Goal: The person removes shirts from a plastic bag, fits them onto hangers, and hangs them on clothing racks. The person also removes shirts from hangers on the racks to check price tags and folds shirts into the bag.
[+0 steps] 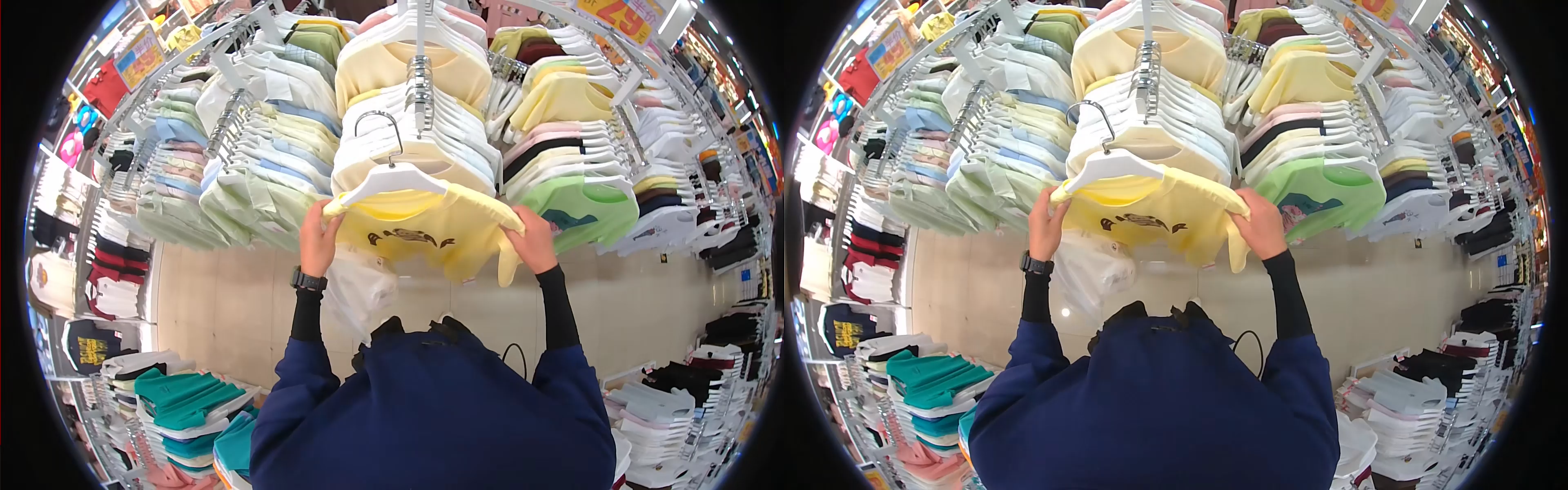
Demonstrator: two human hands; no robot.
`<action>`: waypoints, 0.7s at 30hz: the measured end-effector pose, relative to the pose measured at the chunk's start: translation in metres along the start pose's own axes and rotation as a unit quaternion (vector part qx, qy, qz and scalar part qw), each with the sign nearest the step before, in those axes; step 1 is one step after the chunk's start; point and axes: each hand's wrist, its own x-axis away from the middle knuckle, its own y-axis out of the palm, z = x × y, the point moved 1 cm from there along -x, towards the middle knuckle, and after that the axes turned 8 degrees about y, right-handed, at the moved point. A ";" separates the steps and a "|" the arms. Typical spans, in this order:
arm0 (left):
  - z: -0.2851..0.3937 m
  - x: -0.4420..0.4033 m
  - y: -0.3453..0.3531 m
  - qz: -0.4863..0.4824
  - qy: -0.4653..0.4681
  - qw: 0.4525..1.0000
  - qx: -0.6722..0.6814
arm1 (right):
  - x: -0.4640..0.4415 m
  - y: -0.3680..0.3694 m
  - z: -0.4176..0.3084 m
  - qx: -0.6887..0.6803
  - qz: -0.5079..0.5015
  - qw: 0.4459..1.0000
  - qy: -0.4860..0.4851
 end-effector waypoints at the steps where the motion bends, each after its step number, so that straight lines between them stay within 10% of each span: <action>1: -0.003 -0.001 -0.001 0.004 0.002 1.000 0.000 | 0.002 -0.002 0.006 -0.004 -0.002 1.000 0.015; 21: -0.042 -0.052 0.052 -0.084 0.049 0.993 -0.061 | -0.039 0.051 0.000 0.004 0.024 0.999 -0.027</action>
